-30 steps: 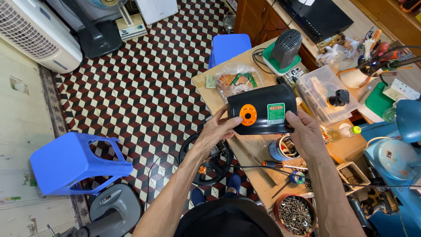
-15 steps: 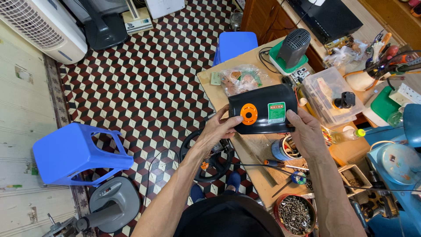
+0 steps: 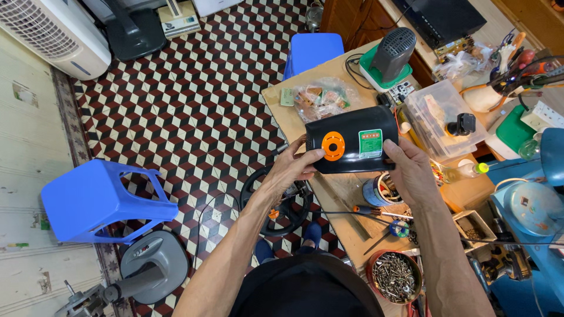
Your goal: The person assembles a leaf blower by attaching the motor housing to the shaft and securing it with a screwdriver. They then attach the handle and inspect the assembled unit.
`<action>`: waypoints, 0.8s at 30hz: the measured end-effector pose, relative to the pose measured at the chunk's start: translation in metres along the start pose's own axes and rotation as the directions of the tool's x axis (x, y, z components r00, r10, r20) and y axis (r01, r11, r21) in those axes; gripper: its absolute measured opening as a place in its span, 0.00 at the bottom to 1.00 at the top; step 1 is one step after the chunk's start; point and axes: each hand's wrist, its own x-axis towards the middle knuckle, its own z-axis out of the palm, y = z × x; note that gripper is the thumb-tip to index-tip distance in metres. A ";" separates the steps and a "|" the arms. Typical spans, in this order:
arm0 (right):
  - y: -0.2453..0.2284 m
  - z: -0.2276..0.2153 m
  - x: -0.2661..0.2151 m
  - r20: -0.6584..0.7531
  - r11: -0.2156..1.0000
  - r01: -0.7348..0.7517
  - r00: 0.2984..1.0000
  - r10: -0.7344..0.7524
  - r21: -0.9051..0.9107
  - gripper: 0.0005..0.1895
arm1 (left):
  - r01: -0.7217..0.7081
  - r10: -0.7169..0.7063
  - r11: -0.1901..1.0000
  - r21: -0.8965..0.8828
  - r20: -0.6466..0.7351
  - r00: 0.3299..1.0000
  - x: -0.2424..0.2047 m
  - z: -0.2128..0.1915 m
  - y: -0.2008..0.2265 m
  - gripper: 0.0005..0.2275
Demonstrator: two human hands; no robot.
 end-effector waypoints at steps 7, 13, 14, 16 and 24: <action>-0.007 0.019 -0.008 0.022 0.998 0.002 1.000 -0.004 0.057 0.13 | -0.005 0.005 1.000 0.000 0.030 1.000 0.002 -0.007 -0.007 0.53; -0.010 0.030 -0.010 0.106 0.999 0.019 0.994 -0.024 0.051 0.13 | -0.032 0.032 0.999 0.000 0.006 0.999 0.003 -0.017 -0.014 0.53; -0.009 0.032 -0.010 0.106 0.999 0.015 0.994 -0.019 0.040 0.13 | -0.033 0.033 0.999 -0.012 0.000 0.999 0.002 -0.018 -0.016 0.53; -0.008 0.034 -0.009 0.109 0.999 0.007 0.994 -0.011 0.032 0.13 | -0.031 0.031 0.999 -0.030 -0.008 0.999 0.003 -0.020 -0.019 0.53; -0.006 0.039 -0.004 0.129 0.998 -0.010 0.992 0.001 0.063 0.12 | -0.056 0.055 0.997 -0.054 -0.012 0.998 0.000 -0.025 -0.023 0.53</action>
